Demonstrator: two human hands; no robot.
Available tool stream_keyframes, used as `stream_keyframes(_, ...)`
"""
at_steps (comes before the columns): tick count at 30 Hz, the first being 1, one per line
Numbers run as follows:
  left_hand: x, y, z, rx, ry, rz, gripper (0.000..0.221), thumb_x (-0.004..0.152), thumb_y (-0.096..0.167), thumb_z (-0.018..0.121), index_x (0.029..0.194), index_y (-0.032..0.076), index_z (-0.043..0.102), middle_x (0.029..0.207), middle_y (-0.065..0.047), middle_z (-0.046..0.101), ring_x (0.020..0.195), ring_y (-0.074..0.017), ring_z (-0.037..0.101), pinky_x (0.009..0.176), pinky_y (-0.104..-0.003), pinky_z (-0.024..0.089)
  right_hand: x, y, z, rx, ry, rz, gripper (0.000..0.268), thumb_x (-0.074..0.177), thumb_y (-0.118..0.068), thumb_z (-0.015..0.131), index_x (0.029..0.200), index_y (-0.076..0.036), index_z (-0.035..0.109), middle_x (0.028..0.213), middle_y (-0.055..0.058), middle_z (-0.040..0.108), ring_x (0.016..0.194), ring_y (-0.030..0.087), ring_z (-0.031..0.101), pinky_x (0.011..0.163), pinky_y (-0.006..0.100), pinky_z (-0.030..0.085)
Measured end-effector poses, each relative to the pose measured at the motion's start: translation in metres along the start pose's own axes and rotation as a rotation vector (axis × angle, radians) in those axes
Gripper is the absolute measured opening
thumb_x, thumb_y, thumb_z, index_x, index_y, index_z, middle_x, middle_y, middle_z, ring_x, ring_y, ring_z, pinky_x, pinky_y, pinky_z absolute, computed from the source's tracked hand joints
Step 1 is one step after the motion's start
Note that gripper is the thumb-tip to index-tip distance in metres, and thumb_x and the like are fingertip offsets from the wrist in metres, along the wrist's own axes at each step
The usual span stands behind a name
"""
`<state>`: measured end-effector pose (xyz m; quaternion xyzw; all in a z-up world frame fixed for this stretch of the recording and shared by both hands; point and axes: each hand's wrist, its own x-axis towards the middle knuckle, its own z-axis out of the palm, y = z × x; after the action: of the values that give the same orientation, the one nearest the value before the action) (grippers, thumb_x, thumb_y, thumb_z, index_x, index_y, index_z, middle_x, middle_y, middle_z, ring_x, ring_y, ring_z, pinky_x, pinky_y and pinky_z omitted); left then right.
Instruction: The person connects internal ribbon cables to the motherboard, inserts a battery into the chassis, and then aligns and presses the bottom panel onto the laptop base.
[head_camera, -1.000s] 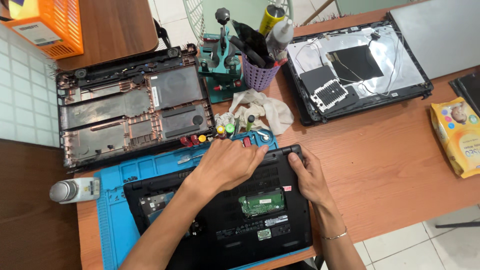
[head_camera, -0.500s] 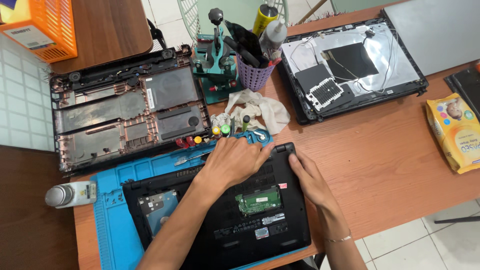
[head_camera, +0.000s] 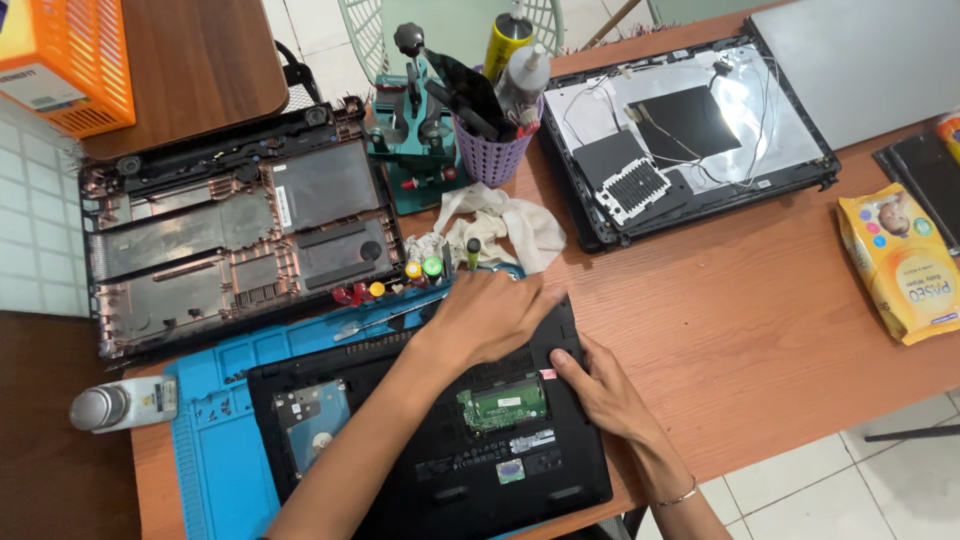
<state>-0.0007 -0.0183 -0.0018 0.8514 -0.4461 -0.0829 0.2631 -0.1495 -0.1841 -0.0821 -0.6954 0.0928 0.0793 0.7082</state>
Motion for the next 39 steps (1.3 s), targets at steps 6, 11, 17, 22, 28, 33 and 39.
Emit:
stream_keyframes(6,0.02,0.009,0.009,-0.042,-0.104,-0.055,0.061,0.104,0.047,0.043,0.074,0.003,0.072,0.069,-0.025,0.069,0.07,-0.0447,0.07,0.068,-0.057,0.054,0.0,-0.008,0.001,-0.01,-0.002,0.037,0.043,0.103,-0.028,0.054,0.132,0.004,0.06,0.1,0.011,0.074,0.086,0.013,0.068,0.074,0.029,0.058)
stream_keyframes(11,0.019,0.007,0.017,0.007,-0.09,-0.077,0.059,0.104,0.047,0.043,0.079,0.003,0.073,0.071,-0.025,0.069,0.071,-0.044,0.07,0.069,-0.055,0.055,-0.002,-0.019,0.007,-0.064,0.031,0.071,0.042,0.102,-0.027,0.055,0.13,0.003,0.061,0.096,0.009,0.074,0.082,0.011,0.069,0.071,0.028,0.058)
stream_keyframes(17,0.021,0.008,0.027,0.015,-0.023,-0.05,0.06,0.104,0.047,0.045,0.073,0.003,0.074,0.069,-0.024,0.069,0.07,-0.0436,0.07,0.067,-0.055,0.054,-0.012,-0.017,0.016,-0.007,0.133,0.03,0.038,0.102,-0.026,0.056,0.126,0.003,0.062,0.097,0.004,0.074,0.086,0.007,0.066,0.075,0.026,0.056)
stream_keyframes(22,0.012,0.012,0.025,0.014,0.0,-0.076,0.058,0.103,0.048,0.046,0.078,0.004,0.073,0.068,-0.023,0.069,0.067,-0.0426,0.07,0.062,-0.053,0.054,-0.015,-0.002,0.021,-0.016,0.235,-0.012,0.033,0.102,-0.024,0.059,0.118,0.004,0.067,0.09,0.005,0.073,0.078,0.008,0.064,0.068,0.027,0.054)
stream_keyframes(28,-0.031,-0.008,0.006,0.094,0.117,-0.075,0.051,0.106,0.041,0.042,0.09,0.006,0.074,0.067,-0.022,0.069,0.065,-0.0426,0.069,0.058,-0.055,0.053,-0.015,0.003,0.015,-0.133,0.225,-0.061,0.034,0.103,-0.026,0.058,0.116,0.005,0.068,0.093,0.006,0.074,0.083,0.008,0.065,0.071,0.024,0.055)
stream_keyframes(33,-0.08,-0.036,-0.019,0.142,0.076,-0.272,0.053,0.104,0.045,0.041,0.085,0.009,0.075,0.065,-0.022,0.068,0.063,-0.0445,0.067,0.058,-0.057,0.052,-0.013,0.001,0.013,-0.104,0.217,-0.027,0.037,0.102,-0.027,0.056,0.121,0.003,0.066,0.096,0.008,0.075,0.081,0.009,0.068,0.068,0.025,0.057)
stream_keyframes(39,-0.1,-0.06,-0.016,0.194,0.063,-0.29,0.06,0.108,0.041,0.037,0.073,0.007,0.072,0.063,-0.02,0.067,0.064,-0.0432,0.066,0.061,-0.056,0.052,-0.009,0.003,0.013,-0.111,0.201,-0.021,0.039,0.104,-0.028,0.054,0.121,0.005,0.065,0.094,0.01,0.075,0.078,0.011,0.069,0.067,0.027,0.058)
